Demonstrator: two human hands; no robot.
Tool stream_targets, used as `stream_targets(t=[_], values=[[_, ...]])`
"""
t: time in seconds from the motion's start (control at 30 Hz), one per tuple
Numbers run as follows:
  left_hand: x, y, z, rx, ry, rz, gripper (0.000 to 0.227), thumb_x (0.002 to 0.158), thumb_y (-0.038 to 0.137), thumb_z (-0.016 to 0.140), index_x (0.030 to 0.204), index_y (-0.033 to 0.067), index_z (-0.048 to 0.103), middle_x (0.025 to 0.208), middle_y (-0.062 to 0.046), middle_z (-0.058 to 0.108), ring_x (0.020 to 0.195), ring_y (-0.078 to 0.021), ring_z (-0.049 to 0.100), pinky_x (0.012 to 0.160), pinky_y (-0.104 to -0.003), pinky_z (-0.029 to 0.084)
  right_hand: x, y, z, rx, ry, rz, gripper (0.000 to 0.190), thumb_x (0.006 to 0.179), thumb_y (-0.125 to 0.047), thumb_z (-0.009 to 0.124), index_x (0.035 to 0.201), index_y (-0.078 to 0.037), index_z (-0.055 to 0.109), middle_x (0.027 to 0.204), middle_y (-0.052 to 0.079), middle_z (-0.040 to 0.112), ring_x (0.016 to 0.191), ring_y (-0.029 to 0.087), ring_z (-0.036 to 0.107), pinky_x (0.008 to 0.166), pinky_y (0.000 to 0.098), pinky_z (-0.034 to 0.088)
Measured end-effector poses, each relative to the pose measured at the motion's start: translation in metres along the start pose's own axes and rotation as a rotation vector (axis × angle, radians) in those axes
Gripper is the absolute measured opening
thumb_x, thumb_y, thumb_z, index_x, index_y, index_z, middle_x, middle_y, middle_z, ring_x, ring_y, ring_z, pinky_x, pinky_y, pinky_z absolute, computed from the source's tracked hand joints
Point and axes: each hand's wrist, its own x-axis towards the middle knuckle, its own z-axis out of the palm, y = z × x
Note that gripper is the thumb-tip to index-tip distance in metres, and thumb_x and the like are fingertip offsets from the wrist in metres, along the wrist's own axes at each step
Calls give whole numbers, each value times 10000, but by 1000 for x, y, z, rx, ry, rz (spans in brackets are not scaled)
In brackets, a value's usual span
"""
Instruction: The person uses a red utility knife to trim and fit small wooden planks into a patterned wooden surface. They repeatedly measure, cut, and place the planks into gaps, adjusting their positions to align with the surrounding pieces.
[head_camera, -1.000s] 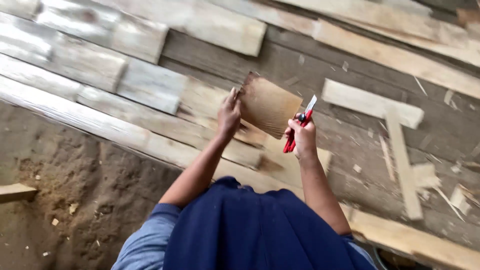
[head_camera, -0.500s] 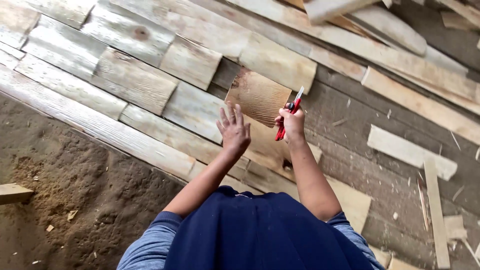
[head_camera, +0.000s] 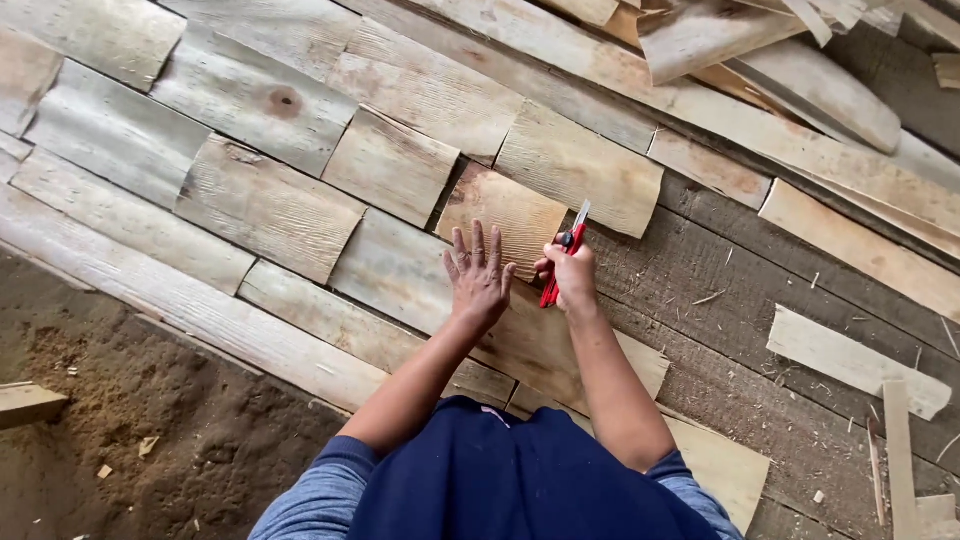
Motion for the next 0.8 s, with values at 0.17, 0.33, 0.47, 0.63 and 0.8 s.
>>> stream_targets(t=[0.17, 0.33, 0.47, 0.63, 0.8], values=[[17, -3, 8, 16, -10, 1, 695, 1070, 563, 236, 1668, 247, 74, 1730, -121, -104, 1533, -473, -188, 1181, -700, -60, 10, -1, 5, 0, -36, 2, 333, 876, -30, 673, 1171, 28, 531, 836, 52, 578, 554, 216, 698, 433, 296, 570], [26, -8, 20, 11, 22, 15, 685, 1083, 575, 227, 1672, 255, 85, 1734, -128, -83, 1537, -471, -182, 1175, -708, -61, 11, -4, 11, -14, -50, 13, 326, 890, -25, 661, 1181, 40, 531, 851, 63, 583, 561, 217, 705, 430, 291, 584], [27, -9, 28, 11, 67, 44, 676, 1082, 577, 237, 1670, 278, 89, 1736, -121, -63, 1547, -461, -162, 1174, -716, -36, 20, 9, 11, 13, -65, 9, 355, 875, -30, 680, 1183, 53, 525, 845, 92, 594, 552, 243, 709, 418, 312, 580], [33, -13, 35, 24, 113, 68, 679, 1082, 582, 258, 1671, 273, 121, 1739, -128, -31, 1550, -464, -148, 1164, -732, -38, 23, 14, 11, 33, -64, -1, 352, 867, -29, 680, 1176, 49, 531, 835, 108, 601, 534, 256, 708, 392, 320, 576], [36, -14, 36, 75, 175, 76, 688, 1079, 586, 295, 1669, 264, 151, 1736, -144, 18, 1556, -474, -106, 1164, -737, -21, 22, 13, 13, 29, -64, -11, 353, 867, -32, 675, 1175, 59, 528, 827, 125, 609, 527, 255, 706, 391, 323, 581]])
